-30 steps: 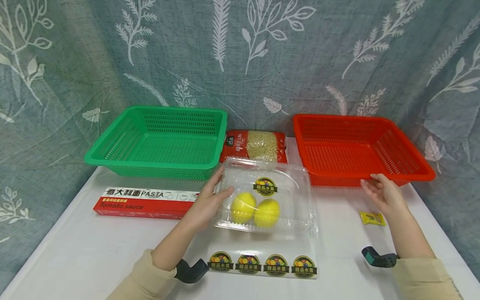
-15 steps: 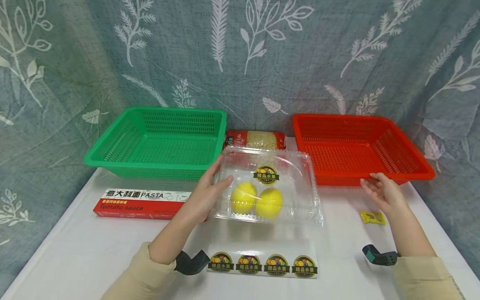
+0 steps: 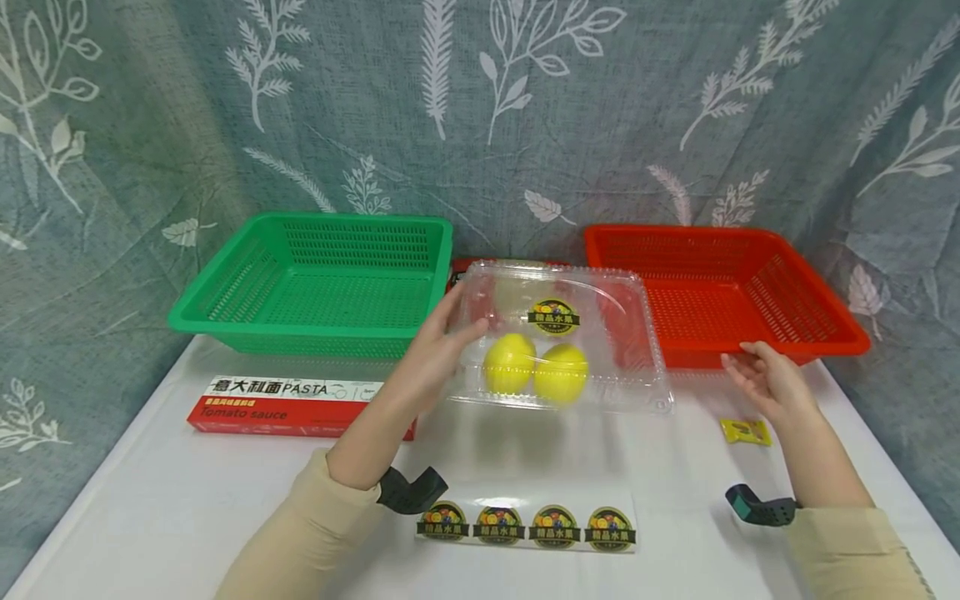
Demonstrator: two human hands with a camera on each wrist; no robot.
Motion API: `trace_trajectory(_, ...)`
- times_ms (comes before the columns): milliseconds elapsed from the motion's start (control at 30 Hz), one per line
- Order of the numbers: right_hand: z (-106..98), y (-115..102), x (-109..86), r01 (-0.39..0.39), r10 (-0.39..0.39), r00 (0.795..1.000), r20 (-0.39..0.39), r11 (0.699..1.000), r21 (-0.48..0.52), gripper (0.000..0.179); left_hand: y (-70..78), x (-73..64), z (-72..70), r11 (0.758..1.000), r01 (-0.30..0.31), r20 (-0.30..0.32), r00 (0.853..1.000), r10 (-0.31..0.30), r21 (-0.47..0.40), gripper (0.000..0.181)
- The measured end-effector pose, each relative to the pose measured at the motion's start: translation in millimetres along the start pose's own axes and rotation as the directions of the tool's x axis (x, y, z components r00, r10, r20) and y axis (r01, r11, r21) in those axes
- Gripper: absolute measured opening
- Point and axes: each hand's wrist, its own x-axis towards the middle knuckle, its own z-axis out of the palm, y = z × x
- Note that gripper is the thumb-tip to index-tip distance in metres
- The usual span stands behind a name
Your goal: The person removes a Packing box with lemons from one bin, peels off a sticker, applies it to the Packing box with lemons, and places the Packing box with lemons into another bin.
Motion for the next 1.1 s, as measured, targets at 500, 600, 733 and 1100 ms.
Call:
trace_trajectory(500, 3, -2, 1.2, 0.003, -0.003, 1.000, -0.022, 1.000, -0.020, 0.011, 11.6, 24.6, 13.6, 1.000, -0.020, -0.018, 1.000, 0.019, -0.024, 0.068)
trace_trajectory(600, 3, -2, 1.3, 0.005, -0.006, 1.000, -0.025, 1.000, -0.030, 0.012, 12.8, 27.6, 17.2, 1.000, -0.008, -0.025, 1.000, 0.008, -0.016, 0.068)
trace_trajectory(733, 3, -1, 1.8, 0.013, -0.014, 1.000, -0.023, 0.999, -0.040, 0.012, 15.9, 32.6, 24.1, 1.000, 0.001, -0.029, 1.000, -0.002, -0.027, 0.069)
trace_trajectory(1100, 2, -2, 4.1, 0.024, -0.026, 0.999, -0.032, 0.999, -0.041, 0.015, 22.4, 48.1, 44.8, 1.000, 0.003, -0.031, 0.999, -0.003, -0.014, 0.069)
